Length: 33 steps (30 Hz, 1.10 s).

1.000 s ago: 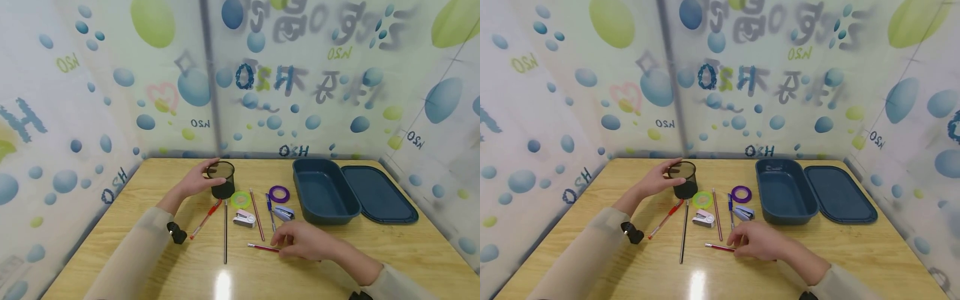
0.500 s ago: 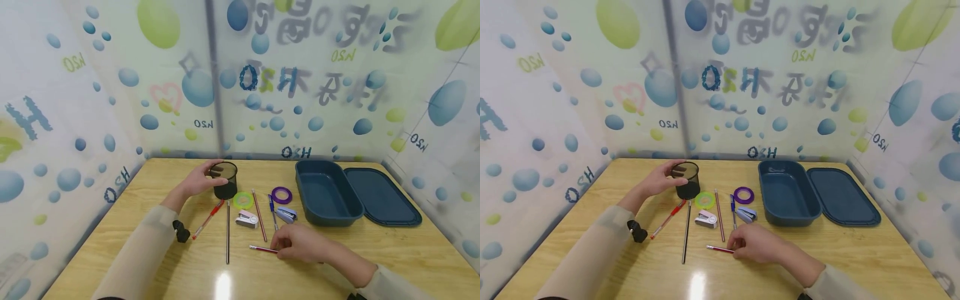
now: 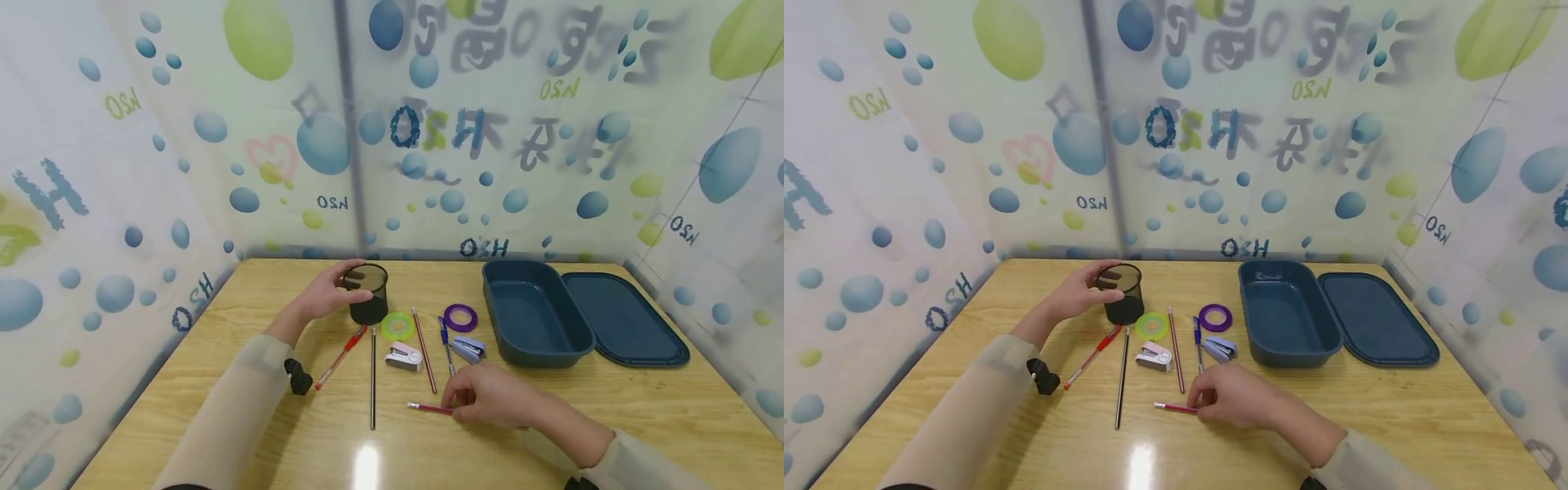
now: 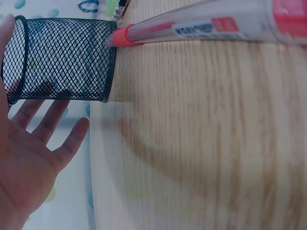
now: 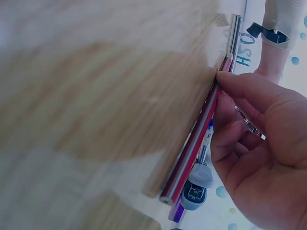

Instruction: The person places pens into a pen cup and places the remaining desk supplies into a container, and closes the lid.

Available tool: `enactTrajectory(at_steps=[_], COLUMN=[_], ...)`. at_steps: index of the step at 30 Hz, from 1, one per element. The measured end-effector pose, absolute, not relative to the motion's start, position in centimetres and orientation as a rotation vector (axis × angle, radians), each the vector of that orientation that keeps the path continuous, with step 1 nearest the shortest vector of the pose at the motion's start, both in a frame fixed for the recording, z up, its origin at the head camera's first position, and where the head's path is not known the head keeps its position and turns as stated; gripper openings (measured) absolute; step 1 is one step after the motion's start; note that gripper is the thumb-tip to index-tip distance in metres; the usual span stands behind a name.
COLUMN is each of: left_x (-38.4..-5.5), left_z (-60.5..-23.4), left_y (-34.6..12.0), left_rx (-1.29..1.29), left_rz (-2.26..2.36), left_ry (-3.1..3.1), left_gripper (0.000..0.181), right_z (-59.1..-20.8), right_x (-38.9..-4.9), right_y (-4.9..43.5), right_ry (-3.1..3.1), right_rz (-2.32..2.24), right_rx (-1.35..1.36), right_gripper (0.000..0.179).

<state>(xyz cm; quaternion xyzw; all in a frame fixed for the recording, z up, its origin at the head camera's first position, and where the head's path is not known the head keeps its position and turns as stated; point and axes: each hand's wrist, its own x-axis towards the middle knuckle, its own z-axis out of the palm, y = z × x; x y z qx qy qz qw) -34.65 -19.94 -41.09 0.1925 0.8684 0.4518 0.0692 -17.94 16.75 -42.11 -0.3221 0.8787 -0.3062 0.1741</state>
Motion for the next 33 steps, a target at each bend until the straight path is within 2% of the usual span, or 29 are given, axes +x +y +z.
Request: enactTrajectory(at_steps=[8, 18, 28, 33], left_x=[-34.6, -34.7, -34.8, -34.9], left_z=[-41.2, -41.3, -41.4, -41.4], left_y=[-20.0, -20.1, -20.1, -20.0], left_rx=[0.585, 0.576, 0.59, 0.589], left_rz=[1.368, 1.383, 1.379, 1.387], left_ry=[2.602, 2.597, 2.598, 2.596], left_gripper=[0.082, 0.082, 0.083, 0.082], right_z=[-42.0, -39.9, -37.0, -35.5], right_x=[-17.8, -17.9, -19.9, -21.4], right_y=[17.0, 17.8, 17.4, 16.5], right_ry=[2.449, 2.397, 2.559, 2.575], right_rz=[-0.895, -1.127, -1.385, -1.5], right_rx=[-0.977, -0.896, -0.74, -0.669], right_gripper=[0.016, 0.023, 0.019, 0.024])
